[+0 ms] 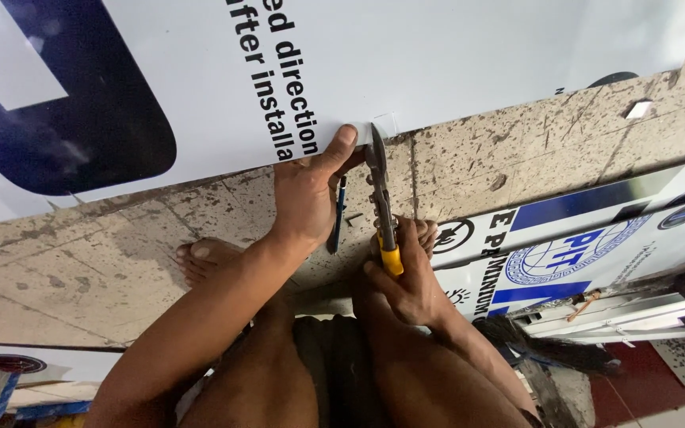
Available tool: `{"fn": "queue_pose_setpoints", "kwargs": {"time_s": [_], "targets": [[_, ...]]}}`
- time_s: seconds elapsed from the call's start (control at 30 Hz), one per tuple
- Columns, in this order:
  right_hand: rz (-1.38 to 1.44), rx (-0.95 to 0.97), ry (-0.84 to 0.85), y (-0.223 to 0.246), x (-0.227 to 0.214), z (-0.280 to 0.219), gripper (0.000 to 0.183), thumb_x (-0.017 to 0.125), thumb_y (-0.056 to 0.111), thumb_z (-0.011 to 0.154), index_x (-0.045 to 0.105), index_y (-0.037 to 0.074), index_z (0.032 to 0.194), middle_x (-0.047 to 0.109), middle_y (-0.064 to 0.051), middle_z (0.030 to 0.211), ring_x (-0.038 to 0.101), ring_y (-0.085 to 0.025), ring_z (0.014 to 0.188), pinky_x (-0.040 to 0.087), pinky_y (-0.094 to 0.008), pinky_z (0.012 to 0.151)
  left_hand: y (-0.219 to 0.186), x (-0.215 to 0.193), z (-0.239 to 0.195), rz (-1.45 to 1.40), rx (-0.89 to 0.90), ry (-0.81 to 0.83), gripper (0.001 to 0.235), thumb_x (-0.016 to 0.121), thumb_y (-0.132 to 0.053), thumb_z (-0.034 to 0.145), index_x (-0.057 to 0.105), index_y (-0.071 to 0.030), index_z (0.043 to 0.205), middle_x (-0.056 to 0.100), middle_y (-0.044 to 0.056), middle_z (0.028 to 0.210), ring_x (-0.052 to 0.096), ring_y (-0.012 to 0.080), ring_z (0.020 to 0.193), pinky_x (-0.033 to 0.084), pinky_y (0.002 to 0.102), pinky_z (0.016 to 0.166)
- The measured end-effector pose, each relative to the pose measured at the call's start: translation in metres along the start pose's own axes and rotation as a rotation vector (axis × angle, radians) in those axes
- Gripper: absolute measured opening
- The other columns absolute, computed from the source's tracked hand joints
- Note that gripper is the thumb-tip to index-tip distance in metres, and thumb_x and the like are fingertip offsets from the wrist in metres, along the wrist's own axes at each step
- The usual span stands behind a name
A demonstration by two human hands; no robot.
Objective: The person cuts into a composite aluminium panel using a pair of shears while squatting on the floor. They use a utility knife to refine the edges and a marker pen to draw layout lines on the material surface.
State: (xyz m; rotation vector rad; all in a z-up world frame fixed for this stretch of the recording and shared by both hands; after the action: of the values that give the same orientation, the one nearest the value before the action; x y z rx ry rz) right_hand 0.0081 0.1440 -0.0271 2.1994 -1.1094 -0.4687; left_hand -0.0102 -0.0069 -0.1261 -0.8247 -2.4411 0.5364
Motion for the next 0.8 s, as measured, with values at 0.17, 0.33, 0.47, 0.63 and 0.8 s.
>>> {"fn": "queue_pose_setpoints", "kwargs": {"time_s": [0.17, 0.33, 0.47, 0.63, 0.8], "targets": [[-0.003, 0.007, 0.022, 0.006, 0.001, 0.005, 0.06, 0.069, 0.01, 0.077, 0.039, -0.001, 0.128, 0.055, -0.016, 0.09, 0.056, -0.029, 0.083, 0.047, -0.045, 0.072, -0.005, -0.001, -0.001, 0.018, 0.022, -0.014, 0.035, 0.073, -0.016, 0.088, 0.054, -0.011, 0.118, 0.066, 0.005, 0.101, 0.061, 0.0164, 0.1, 0.052, 0.04, 0.094], [-0.008, -0.005, 0.023, 0.009, 0.005, 0.007, 0.06, 0.067, 0.008, 0.078, 0.038, -0.001, 0.13, 0.055, -0.013, 0.09, 0.056, -0.027, 0.082, 0.047, -0.041, 0.072, -0.009, -0.002, -0.001, 0.038, 0.04, -0.02, 0.035, 0.073, -0.015, 0.088, 0.055, -0.011, 0.118, 0.067, 0.005, 0.102, 0.061, 0.0156, 0.1, 0.051, 0.04, 0.095], [-0.03, -0.014, 0.026, 0.01, 0.004, 0.008, 0.051, 0.063, 0.007, 0.08, 0.039, -0.001, 0.125, 0.054, -0.012, 0.086, 0.056, -0.027, 0.077, 0.046, -0.039, 0.069, 0.015, -0.013, 0.003, 0.01, 0.047, -0.035, 0.036, 0.073, -0.013, 0.088, 0.055, -0.012, 0.119, 0.067, 0.003, 0.102, 0.06, 0.0139, 0.102, 0.049, 0.038, 0.095], [-0.048, -0.021, 0.033, 0.008, 0.003, 0.009, 0.052, 0.063, 0.005, 0.079, 0.038, 0.0, 0.124, 0.054, -0.011, 0.086, 0.056, -0.026, 0.076, 0.046, -0.038, 0.069, -0.005, -0.003, 0.0, 0.032, 0.064, -0.005, 0.035, 0.073, -0.016, 0.088, 0.054, -0.012, 0.118, 0.066, 0.005, 0.101, 0.06, 0.0155, 0.1, 0.05, 0.039, 0.096], [-0.066, -0.01, 0.004, 0.011, 0.002, 0.011, 0.05, 0.062, 0.003, 0.079, 0.039, -0.001, 0.123, 0.053, -0.011, 0.084, 0.054, -0.025, 0.074, 0.045, -0.037, 0.068, 0.008, -0.007, 0.003, -0.023, 0.037, -0.025, 0.035, 0.073, -0.013, 0.088, 0.055, -0.012, 0.118, 0.067, 0.005, 0.102, 0.06, 0.0146, 0.102, 0.048, 0.039, 0.097]]}}
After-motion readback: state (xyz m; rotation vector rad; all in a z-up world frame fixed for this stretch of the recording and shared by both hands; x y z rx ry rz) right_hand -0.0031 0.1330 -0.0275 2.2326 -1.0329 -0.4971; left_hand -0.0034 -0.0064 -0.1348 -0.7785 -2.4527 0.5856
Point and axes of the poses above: each hand's wrist, its own z-axis towards the middle knuckle, its own x-axis out of the palm, y = z × x, the point moved 10 cm from there along z, towards the middle knuckle
